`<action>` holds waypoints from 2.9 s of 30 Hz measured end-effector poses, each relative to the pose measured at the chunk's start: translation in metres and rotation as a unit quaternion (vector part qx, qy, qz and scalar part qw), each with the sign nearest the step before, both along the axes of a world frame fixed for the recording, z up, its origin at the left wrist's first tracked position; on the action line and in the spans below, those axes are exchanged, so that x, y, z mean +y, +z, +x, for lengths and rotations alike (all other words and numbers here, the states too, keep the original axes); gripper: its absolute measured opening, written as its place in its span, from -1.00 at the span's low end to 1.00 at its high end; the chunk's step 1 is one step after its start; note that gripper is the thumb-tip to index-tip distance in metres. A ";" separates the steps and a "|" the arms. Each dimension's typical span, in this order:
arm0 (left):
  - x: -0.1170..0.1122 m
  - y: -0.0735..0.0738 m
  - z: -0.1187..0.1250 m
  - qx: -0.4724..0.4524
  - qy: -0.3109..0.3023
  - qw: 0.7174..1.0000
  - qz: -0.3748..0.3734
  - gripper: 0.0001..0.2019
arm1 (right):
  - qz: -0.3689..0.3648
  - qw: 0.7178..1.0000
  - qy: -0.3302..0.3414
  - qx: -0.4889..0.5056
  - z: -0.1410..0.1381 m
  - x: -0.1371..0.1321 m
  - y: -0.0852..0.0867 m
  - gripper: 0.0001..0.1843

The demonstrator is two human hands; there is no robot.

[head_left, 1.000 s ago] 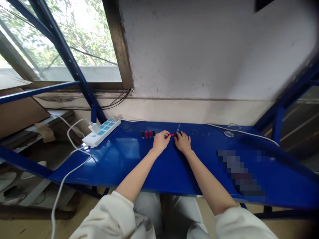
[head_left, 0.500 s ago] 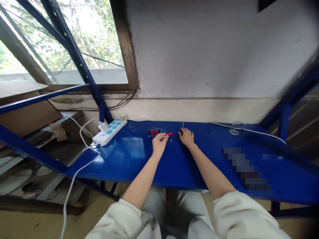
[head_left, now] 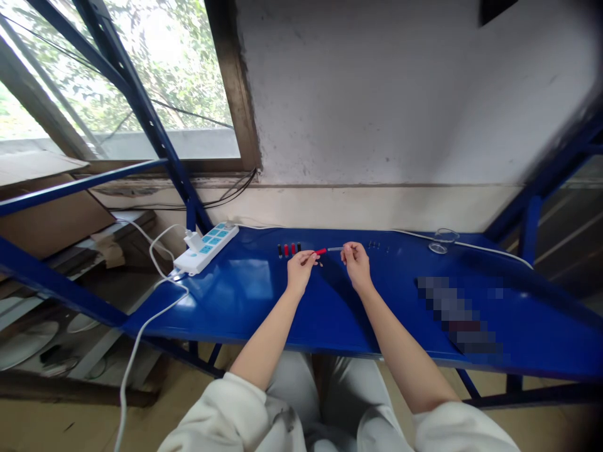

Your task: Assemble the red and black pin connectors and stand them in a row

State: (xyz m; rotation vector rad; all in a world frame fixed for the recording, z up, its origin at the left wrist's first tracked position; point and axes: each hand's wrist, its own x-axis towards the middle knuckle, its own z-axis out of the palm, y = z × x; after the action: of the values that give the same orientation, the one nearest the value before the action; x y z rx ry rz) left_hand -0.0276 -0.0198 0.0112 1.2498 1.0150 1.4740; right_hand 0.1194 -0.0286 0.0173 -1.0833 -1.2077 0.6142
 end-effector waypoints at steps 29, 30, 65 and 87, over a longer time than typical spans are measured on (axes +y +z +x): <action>0.003 0.002 -0.012 0.131 0.064 0.985 0.090 -0.69 | -0.019 0.941 0.092 -0.324 -0.021 0.029 -0.003 -0.92; 0.004 0.001 -0.013 0.115 0.085 0.987 0.077 -0.69 | -0.042 0.946 0.079 -0.312 -0.024 0.034 -0.005 -0.92; 0.000 0.000 -0.016 0.267 0.105 0.947 0.145 -0.79 | -0.075 0.929 -0.081 -0.353 0.001 0.001 0.006 -0.68; -0.003 -0.006 -0.028 0.288 0.086 0.947 0.111 -0.73 | -0.046 0.946 -0.086 -0.310 0.030 -0.010 -0.027 -0.69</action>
State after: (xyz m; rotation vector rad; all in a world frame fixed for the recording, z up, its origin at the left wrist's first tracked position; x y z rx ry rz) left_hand -0.0552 -0.0231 0.0048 1.8609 1.3929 1.4097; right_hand 0.1489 -0.0385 -0.0101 -1.5093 -1.6061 0.1884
